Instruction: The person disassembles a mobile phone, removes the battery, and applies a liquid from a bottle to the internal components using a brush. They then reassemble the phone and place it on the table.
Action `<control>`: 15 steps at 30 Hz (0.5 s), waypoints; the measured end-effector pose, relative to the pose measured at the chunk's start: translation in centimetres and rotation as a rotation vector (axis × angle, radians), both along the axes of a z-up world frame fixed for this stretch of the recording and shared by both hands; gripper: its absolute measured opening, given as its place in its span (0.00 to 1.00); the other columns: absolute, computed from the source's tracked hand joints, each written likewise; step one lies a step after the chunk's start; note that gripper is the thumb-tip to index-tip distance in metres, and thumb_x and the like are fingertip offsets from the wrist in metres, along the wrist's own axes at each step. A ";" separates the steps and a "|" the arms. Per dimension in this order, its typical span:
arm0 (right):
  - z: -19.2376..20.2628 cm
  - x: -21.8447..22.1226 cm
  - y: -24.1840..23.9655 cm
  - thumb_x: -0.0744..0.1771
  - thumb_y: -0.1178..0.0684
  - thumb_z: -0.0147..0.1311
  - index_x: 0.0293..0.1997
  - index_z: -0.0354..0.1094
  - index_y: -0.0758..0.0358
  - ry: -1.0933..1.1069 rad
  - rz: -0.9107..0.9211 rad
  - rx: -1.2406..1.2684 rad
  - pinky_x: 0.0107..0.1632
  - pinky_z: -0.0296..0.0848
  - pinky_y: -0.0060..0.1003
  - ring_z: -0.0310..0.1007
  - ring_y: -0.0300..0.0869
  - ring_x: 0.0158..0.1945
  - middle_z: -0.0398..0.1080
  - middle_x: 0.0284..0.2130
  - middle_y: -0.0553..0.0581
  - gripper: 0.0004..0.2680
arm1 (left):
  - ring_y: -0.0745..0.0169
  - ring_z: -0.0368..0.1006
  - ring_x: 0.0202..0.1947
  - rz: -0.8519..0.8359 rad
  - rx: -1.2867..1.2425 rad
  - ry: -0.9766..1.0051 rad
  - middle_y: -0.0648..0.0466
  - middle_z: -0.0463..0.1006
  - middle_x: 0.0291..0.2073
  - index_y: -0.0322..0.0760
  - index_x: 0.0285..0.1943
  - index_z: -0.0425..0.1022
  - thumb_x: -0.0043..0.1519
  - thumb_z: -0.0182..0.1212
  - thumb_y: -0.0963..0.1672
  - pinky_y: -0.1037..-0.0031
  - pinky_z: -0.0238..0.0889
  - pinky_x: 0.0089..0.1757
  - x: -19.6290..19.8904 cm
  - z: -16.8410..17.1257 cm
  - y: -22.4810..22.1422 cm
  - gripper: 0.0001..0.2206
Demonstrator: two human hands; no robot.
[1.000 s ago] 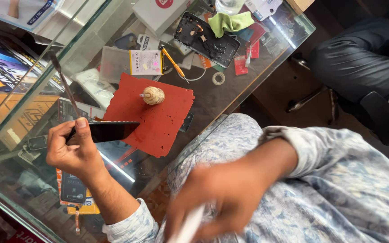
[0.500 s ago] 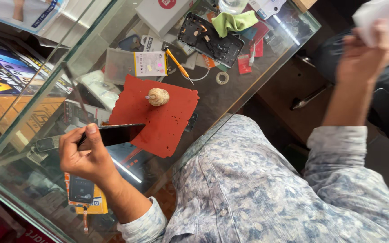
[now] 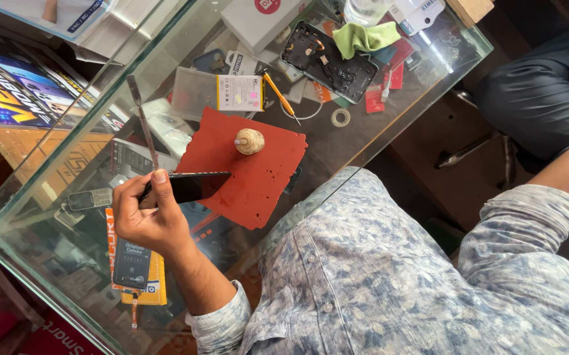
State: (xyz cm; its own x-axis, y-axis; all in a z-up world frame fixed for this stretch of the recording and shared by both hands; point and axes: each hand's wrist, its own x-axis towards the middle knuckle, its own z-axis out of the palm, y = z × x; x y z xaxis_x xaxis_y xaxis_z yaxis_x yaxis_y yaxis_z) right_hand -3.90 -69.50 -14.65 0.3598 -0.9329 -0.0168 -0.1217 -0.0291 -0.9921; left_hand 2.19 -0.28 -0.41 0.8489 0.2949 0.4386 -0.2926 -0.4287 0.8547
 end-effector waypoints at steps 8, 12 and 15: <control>-0.3 -0.1 1.1 0.71 0.58 0.61 0.61 0.65 0.71 0.187 0.016 -0.106 0.41 0.78 0.36 0.81 0.44 0.42 0.75 0.48 0.63 0.13 | 0.66 0.76 0.40 0.008 0.001 0.005 0.49 0.74 0.43 0.18 0.43 0.75 0.69 0.70 0.41 0.76 0.79 0.39 0.4 -0.2 0.0 0.12; -0.4 -0.1 1.7 0.71 0.58 0.61 0.61 0.65 0.70 0.291 0.038 -0.167 0.41 0.77 0.35 0.81 0.43 0.42 0.75 0.49 0.62 0.13 | 0.66 0.76 0.39 -0.003 -0.004 0.000 0.49 0.74 0.43 0.18 0.44 0.76 0.69 0.70 0.40 0.77 0.78 0.38 0.5 -0.2 0.2 0.12; -0.6 -0.7 2.3 0.71 0.58 0.62 0.61 0.65 0.69 0.374 0.066 -0.218 0.41 0.76 0.35 0.81 0.42 0.42 0.76 0.49 0.61 0.13 | 0.66 0.76 0.40 -0.005 -0.016 -0.006 0.49 0.74 0.44 0.19 0.44 0.76 0.70 0.70 0.40 0.79 0.79 0.37 0.5 -0.3 0.1 0.11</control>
State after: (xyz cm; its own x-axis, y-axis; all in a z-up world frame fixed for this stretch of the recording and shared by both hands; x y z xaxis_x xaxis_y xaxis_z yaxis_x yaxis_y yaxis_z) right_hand -4.56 -67.18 -15.28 0.4255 -0.9042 0.0377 -0.4625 -0.2530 -0.8498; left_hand 2.71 -0.16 -0.71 0.8478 0.2980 0.4388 -0.2995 -0.4137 0.8597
